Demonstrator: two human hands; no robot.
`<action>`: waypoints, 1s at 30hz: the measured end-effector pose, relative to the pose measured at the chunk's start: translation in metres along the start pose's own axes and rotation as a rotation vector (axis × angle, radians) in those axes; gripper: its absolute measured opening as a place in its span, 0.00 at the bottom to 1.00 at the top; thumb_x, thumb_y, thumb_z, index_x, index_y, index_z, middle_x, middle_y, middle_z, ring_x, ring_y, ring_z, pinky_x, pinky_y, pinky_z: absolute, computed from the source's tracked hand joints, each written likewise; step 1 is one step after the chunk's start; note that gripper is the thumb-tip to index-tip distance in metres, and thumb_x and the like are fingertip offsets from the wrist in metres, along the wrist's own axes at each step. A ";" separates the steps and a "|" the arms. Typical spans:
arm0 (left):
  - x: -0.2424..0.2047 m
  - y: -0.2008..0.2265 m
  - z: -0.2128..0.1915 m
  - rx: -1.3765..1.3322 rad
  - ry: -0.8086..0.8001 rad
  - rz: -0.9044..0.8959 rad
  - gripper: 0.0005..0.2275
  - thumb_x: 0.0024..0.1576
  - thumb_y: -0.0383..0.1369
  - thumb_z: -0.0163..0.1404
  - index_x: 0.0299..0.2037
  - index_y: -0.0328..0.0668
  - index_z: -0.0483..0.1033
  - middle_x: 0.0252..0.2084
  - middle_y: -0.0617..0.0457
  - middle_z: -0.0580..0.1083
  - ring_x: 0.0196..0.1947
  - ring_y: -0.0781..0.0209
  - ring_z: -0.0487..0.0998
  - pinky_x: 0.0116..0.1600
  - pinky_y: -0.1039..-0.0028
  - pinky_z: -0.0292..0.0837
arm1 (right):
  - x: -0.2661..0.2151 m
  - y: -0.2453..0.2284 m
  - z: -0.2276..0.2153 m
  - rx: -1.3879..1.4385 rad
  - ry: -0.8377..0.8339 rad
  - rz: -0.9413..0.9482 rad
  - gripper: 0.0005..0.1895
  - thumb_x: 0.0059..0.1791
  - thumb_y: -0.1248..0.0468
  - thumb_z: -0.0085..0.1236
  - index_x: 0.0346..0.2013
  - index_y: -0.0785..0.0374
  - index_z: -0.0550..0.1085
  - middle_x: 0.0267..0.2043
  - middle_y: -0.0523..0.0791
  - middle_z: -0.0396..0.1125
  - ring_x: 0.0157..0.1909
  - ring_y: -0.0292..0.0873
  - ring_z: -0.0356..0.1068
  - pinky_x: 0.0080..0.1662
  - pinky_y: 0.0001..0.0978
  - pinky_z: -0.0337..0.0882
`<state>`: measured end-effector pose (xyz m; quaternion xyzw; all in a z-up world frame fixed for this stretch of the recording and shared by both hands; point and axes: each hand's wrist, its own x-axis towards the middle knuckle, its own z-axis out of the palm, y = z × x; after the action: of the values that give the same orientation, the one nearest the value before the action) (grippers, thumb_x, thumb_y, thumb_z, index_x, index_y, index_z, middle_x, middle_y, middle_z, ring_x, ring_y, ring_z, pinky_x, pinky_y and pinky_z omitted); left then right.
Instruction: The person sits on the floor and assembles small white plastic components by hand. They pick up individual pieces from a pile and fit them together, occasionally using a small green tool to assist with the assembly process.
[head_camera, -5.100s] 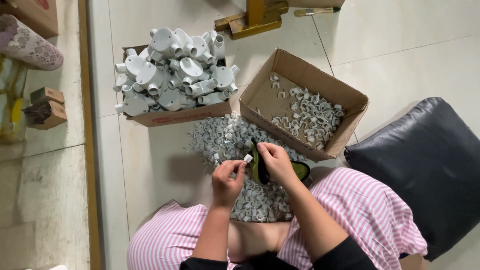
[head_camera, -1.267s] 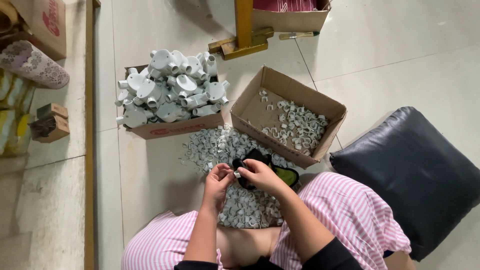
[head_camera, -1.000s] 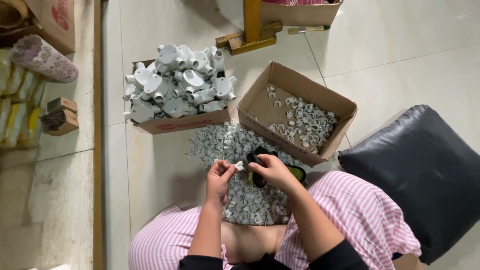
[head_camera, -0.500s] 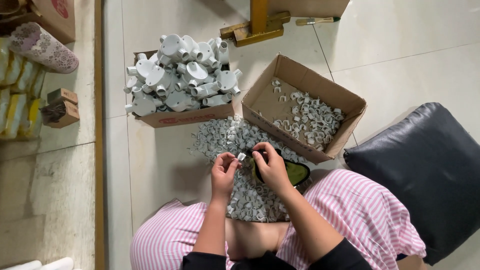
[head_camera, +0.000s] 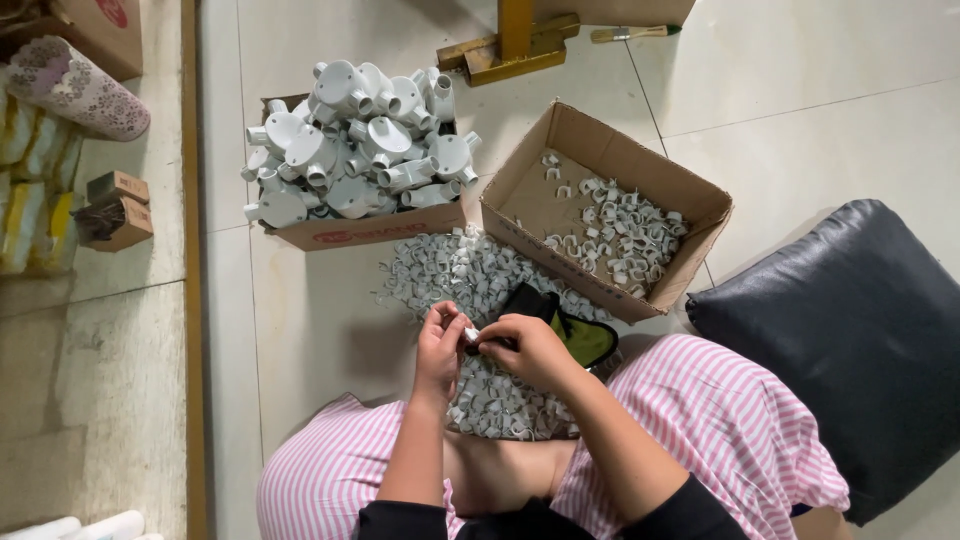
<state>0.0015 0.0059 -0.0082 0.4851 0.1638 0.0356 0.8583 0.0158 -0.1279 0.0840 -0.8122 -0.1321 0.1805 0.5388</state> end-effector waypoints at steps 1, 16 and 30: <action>-0.001 0.001 0.002 0.001 0.002 0.000 0.04 0.52 0.23 0.43 0.33 0.41 0.61 0.19 0.53 0.64 0.20 0.69 0.66 0.28 0.83 0.62 | -0.001 -0.005 -0.004 0.001 -0.001 0.000 0.07 0.40 0.69 0.53 0.31 0.63 0.74 0.26 0.50 0.68 0.32 0.47 0.68 0.36 0.34 0.67; 0.007 -0.022 -0.010 0.053 0.065 -0.020 0.07 0.51 0.23 0.45 0.37 0.40 0.62 0.22 0.52 0.67 0.20 0.72 0.65 0.28 0.87 0.64 | 0.005 0.005 -0.002 0.025 0.106 0.072 0.07 0.42 0.68 0.52 0.34 0.60 0.75 0.23 0.46 0.67 0.25 0.38 0.61 0.31 0.27 0.63; 0.005 -0.011 0.001 -0.180 0.078 -0.073 0.07 0.53 0.23 0.43 0.39 0.42 0.62 0.23 0.54 0.68 0.22 0.69 0.71 0.31 0.79 0.70 | 0.005 0.009 0.010 0.140 0.192 0.196 0.19 0.36 0.59 0.60 0.41 0.52 0.74 0.27 0.47 0.68 0.28 0.36 0.63 0.28 0.31 0.68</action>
<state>0.0057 0.0011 -0.0182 0.3982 0.2107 0.0379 0.8920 0.0164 -0.1213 0.0713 -0.7950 0.0127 0.1626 0.5842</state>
